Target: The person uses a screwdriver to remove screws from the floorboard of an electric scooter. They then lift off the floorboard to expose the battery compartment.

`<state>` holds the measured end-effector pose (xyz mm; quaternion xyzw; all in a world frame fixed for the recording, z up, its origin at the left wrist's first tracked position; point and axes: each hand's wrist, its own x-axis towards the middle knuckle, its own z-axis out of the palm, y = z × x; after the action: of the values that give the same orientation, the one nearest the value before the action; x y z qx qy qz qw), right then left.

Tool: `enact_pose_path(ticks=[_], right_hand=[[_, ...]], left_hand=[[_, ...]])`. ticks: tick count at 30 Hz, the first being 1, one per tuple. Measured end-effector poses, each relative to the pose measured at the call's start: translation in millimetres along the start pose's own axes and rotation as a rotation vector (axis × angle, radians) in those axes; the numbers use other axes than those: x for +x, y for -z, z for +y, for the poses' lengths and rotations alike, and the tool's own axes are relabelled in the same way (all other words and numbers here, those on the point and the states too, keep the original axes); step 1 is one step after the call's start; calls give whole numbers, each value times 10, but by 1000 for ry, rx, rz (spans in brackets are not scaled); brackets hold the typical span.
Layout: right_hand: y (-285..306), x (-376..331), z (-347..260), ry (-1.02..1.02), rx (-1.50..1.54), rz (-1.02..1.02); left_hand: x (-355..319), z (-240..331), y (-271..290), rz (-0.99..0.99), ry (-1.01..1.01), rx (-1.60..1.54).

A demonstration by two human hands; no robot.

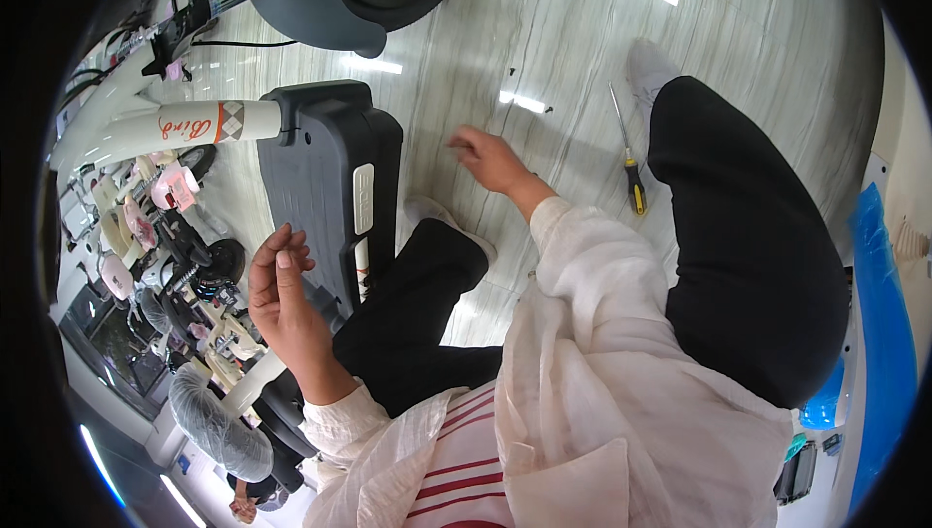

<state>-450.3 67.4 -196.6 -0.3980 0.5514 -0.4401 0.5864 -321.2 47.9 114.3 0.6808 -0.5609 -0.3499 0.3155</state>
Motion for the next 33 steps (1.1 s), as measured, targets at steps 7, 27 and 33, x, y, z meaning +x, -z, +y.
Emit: enact_pose_path(ticks=[7, 27, 33], right_hand=[[-61, 180, -809, 161, 268, -178], [-126, 128, -916, 123, 223, -119], [-56, 209, -951, 116, 139, -196]], left_hand=[[36, -30, -138, -16, 1, 70], [70, -73, -112, -35, -1, 108], [22, -63, -128, -32, 1, 117]])
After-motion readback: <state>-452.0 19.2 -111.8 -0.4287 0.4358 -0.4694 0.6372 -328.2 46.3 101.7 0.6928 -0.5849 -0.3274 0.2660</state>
